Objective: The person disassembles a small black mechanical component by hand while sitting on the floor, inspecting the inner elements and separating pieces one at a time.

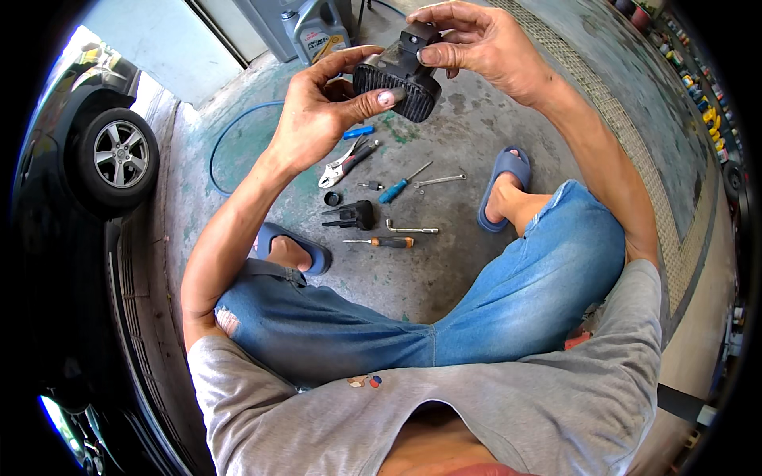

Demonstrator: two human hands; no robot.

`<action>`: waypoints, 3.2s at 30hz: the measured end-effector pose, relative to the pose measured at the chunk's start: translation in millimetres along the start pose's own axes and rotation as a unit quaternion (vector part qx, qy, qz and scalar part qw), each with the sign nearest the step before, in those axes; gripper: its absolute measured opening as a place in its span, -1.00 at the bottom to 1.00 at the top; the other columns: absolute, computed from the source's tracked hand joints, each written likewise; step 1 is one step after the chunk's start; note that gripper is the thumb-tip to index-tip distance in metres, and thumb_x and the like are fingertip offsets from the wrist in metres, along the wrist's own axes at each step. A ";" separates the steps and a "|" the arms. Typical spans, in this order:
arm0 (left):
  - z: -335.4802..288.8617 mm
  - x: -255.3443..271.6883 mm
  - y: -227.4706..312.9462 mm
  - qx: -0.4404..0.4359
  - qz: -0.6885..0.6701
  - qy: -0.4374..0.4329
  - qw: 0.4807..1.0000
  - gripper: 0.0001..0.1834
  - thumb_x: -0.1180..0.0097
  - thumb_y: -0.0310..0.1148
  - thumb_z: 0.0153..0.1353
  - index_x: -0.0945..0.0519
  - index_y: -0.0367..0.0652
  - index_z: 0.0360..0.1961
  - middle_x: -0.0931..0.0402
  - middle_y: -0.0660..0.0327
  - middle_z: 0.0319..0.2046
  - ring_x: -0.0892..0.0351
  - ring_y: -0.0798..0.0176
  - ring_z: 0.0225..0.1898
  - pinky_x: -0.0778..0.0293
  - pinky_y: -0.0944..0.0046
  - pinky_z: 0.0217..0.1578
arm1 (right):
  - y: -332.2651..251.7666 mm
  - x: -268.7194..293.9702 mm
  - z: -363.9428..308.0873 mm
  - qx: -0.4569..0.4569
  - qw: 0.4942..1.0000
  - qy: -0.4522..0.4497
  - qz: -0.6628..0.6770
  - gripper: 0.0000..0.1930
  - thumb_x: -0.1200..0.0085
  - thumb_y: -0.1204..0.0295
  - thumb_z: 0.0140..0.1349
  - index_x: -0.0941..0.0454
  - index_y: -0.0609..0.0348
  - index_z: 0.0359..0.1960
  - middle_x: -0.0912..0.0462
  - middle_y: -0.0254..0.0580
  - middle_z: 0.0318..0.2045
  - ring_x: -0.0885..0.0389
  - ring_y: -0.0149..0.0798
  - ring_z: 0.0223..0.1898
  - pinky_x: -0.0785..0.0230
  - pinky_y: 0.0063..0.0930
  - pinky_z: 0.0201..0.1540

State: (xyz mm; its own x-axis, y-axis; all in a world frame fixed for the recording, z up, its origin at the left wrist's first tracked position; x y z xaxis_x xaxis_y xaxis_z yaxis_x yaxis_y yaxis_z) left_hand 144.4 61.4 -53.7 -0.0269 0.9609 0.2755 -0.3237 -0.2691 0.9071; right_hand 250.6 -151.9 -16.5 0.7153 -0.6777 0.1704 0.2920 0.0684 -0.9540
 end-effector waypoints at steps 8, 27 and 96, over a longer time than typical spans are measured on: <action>-1.5 2.4 -1.6 0.054 -0.062 -0.111 0.990 -0.19 -0.46 -0.28 0.13 -0.37 -0.36 0.34 -0.58 0.05 0.05 -0.59 0.20 0.08 -0.52 0.23 0.11 | -4.4 -13.1 -7.5 0.156 0.955 -0.021 -0.250 -0.48 -0.47 0.57 0.00 -0.64 0.16 0.07 -0.67 -0.24 0.04 -0.63 -0.37 -0.06 -0.54 -0.52 -0.13; 0.9 -10.9 -6.4 0.086 -0.073 -0.122 0.986 -0.27 -0.53 -0.12 0.08 -0.54 -0.35 0.16 -0.64 0.13 -0.08 -0.60 0.29 -0.03 -0.51 0.23 0.04 | -6.9 -22.5 -8.8 0.242 0.920 -0.046 -0.306 -0.39 -0.41 0.59 -0.14 -0.61 0.16 0.08 -0.67 -0.09 0.04 -0.65 -0.06 0.06 -0.52 -0.24 0.12; -2.9 1.2 -0.6 -0.117 0.280 0.020 0.953 -0.22 -0.62 -0.09 -0.15 -0.59 -0.33 0.04 -0.65 0.00 -0.14 -0.73 0.09 -0.15 -0.63 0.20 -0.08 | -5.3 -14.1 -6.2 0.169 0.947 -0.070 -0.263 -0.54 -0.37 0.49 0.17 -0.62 0.20 0.14 -0.72 -0.19 -0.02 -0.65 -0.42 -0.04 -0.53 -0.56 -0.16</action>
State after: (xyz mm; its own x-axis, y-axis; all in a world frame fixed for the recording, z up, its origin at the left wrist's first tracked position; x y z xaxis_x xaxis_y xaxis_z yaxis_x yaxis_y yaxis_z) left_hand 141.8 62.9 -54.8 -0.2918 0.6733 0.6794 -0.4499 -0.7234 0.5237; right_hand 235.0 -147.2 -15.4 0.4843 -0.5813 0.6539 0.8010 -0.0061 -0.5986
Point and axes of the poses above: each hand's wrist, its own z-axis towards the middle knuckle, its own x-axis out of the back of the hand, y = z × x, the point moved 2 cm from there along z, towards the middle knuckle
